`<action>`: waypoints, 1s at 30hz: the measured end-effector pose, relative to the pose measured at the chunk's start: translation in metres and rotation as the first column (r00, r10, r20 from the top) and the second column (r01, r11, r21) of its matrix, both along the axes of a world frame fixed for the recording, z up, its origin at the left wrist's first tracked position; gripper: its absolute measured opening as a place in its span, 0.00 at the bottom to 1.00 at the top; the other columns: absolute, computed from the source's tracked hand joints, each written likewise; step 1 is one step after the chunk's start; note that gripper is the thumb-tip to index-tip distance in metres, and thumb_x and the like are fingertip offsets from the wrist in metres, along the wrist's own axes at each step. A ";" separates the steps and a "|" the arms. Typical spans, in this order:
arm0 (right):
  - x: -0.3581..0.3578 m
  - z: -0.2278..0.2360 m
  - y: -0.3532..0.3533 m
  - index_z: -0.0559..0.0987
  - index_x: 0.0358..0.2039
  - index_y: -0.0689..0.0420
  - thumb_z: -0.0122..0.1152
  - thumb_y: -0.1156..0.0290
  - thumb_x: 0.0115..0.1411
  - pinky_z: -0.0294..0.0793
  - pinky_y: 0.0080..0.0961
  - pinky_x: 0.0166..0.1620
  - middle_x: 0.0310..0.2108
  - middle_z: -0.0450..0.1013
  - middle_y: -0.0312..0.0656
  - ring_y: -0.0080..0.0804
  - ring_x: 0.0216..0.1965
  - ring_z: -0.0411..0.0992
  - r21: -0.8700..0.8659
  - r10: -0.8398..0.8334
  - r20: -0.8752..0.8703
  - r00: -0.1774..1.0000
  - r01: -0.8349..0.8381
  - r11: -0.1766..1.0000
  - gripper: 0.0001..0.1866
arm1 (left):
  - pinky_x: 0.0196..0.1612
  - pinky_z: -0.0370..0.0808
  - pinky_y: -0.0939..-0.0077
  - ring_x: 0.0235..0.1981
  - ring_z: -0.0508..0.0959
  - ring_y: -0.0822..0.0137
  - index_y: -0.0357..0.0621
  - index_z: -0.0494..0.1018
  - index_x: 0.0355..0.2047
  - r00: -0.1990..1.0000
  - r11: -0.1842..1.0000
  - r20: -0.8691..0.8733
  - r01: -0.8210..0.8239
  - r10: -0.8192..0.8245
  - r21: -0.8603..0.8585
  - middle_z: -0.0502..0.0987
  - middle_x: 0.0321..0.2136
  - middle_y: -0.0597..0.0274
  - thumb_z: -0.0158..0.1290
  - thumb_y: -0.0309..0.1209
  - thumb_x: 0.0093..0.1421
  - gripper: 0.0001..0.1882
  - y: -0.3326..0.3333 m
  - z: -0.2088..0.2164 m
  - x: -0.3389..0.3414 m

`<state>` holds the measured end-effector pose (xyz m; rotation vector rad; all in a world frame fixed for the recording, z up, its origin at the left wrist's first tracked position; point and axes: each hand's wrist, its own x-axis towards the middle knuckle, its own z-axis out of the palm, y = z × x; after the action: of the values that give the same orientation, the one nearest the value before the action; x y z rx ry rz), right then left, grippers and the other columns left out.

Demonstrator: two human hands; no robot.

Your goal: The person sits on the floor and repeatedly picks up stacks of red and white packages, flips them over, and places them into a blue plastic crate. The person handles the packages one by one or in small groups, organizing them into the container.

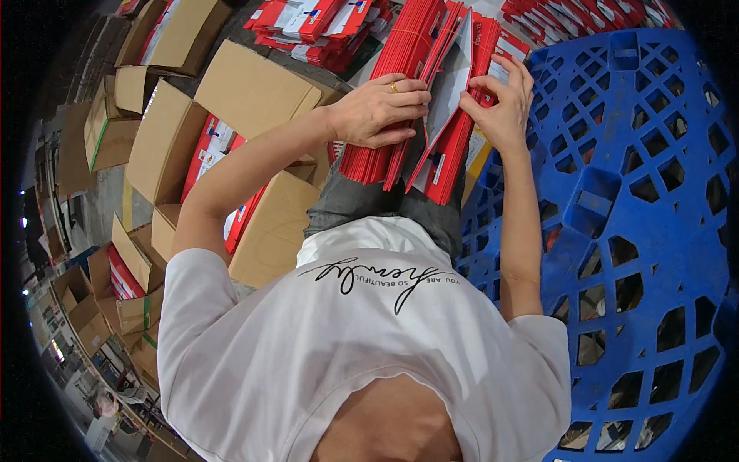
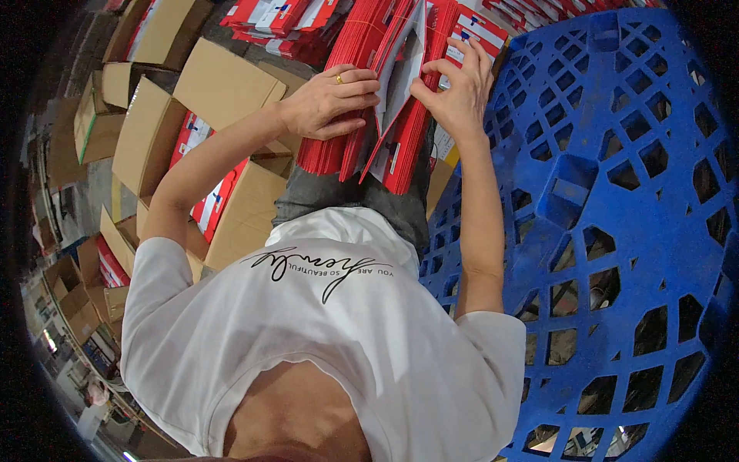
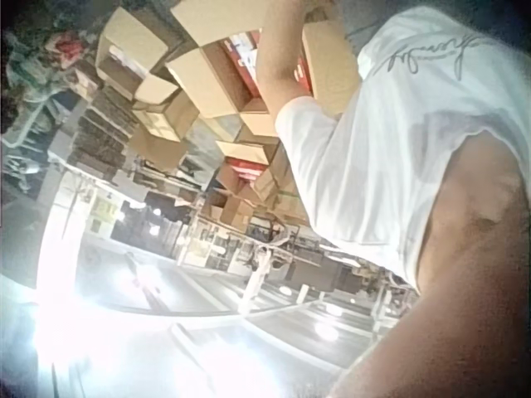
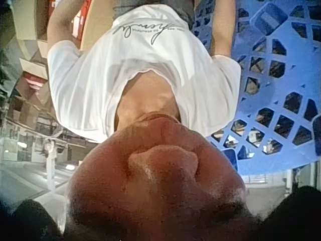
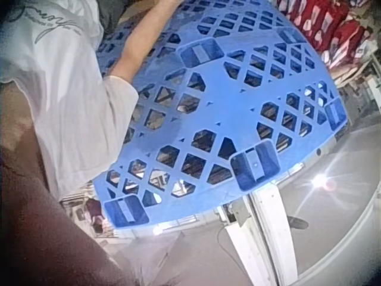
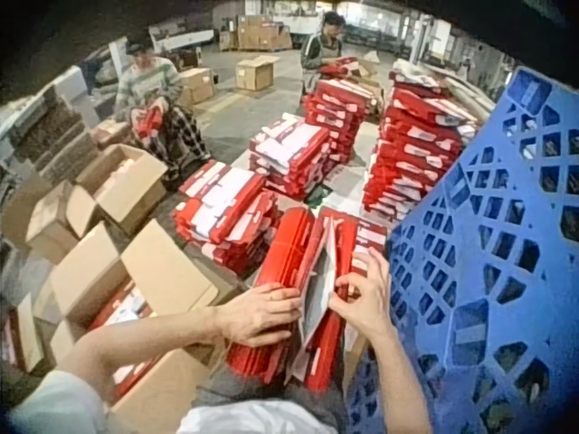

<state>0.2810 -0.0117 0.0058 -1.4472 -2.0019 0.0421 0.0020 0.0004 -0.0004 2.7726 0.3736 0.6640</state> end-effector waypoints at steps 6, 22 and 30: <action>0.003 -0.005 0.001 0.87 0.29 0.46 0.75 0.59 0.43 0.58 0.53 0.66 0.60 0.71 0.44 0.54 0.68 0.57 -0.011 0.003 -0.014 1.000 -0.003 1.000 0.11 | 0.64 0.66 0.52 0.63 0.69 0.50 0.39 0.76 0.46 1.000 1.000 -0.007 -0.003 0.003 -0.011 0.73 0.55 0.52 0.60 0.37 0.59 0.19 -0.001 0.003 0.003; -0.008 -0.005 0.003 0.85 0.27 0.48 0.74 0.59 0.42 0.66 0.49 0.60 0.57 0.70 0.45 0.49 0.62 0.65 -0.038 -0.011 -0.064 0.998 0.009 0.999 0.12 | 0.76 0.52 0.44 0.47 0.76 0.56 0.40 0.77 0.36 0.981 0.983 -0.111 0.148 -0.159 -0.109 0.70 0.34 0.58 0.58 0.22 0.48 0.13 -0.009 0.014 0.026; 0.009 -0.012 0.002 0.85 0.31 0.49 0.73 0.60 0.45 0.76 0.43 0.53 0.57 0.71 0.42 0.47 0.56 0.73 -0.147 -0.066 -0.147 0.987 0.044 0.988 0.12 | 0.75 0.53 0.43 0.51 0.75 0.55 0.40 0.74 0.31 0.968 0.972 -0.182 0.139 -0.174 -0.189 0.74 0.36 0.58 0.58 0.22 0.48 0.09 -0.007 0.008 0.017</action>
<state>0.2897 -0.0100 -0.0066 -1.5398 -1.8661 0.2691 0.0185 -0.0066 0.0080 2.6696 0.2350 0.3028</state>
